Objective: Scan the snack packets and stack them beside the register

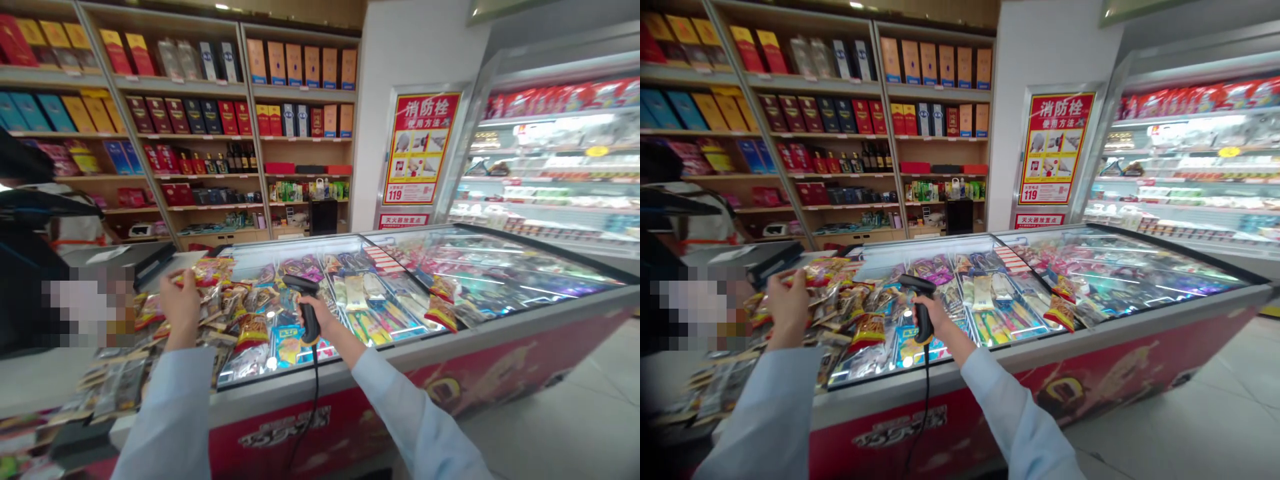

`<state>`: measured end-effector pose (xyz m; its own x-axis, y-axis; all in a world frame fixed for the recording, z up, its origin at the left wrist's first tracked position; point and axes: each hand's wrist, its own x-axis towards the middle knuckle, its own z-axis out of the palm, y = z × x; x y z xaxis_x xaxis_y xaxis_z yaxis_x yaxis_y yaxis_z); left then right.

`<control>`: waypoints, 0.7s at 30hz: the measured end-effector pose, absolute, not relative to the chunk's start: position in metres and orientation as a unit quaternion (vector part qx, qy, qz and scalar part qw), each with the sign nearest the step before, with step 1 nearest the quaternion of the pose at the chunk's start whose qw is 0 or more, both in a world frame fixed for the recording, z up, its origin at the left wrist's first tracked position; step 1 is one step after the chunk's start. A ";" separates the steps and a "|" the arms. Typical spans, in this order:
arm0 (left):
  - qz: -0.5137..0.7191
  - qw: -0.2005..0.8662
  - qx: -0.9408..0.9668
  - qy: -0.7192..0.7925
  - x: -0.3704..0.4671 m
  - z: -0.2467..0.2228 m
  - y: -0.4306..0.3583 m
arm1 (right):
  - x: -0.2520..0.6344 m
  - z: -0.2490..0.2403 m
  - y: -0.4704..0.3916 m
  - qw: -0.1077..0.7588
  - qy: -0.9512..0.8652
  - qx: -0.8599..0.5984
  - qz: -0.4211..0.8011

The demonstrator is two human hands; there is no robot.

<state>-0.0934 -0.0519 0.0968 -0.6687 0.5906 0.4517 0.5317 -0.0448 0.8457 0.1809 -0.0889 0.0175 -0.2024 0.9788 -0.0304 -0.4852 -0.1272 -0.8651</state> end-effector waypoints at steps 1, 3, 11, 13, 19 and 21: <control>0.572 0.008 0.400 0.716 -0.104 0.097 -0.056 | 0.172 0.017 -0.087 0.537 -0.380 -0.321 0.681; 0.512 -0.013 0.399 0.761 -0.118 0.093 -0.065 | 0.156 0.017 -0.082 0.529 -0.380 -0.312 0.692; 0.430 -0.159 0.432 0.776 -0.116 0.059 -0.099 | 0.124 -0.007 -0.071 0.452 -0.332 -0.304 0.770; 0.441 -0.222 0.452 0.743 -0.113 0.050 -0.103 | 0.122 -0.014 -0.072 0.442 -0.315 -0.298 0.785; 0.398 -0.213 0.555 0.699 -0.111 0.031 -0.096 | 0.121 -0.017 -0.076 0.434 -0.339 -0.293 0.782; 0.402 -0.207 0.549 0.703 -0.110 0.028 -0.094 | 0.120 -0.016 -0.077 0.438 -0.346 -0.286 0.779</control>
<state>-0.1095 -0.0940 0.0281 -0.3113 0.6050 0.7328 0.9384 0.0742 0.3374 0.1201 -0.0775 -0.0163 -0.4523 0.8803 -0.1433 -0.4844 -0.3773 -0.7893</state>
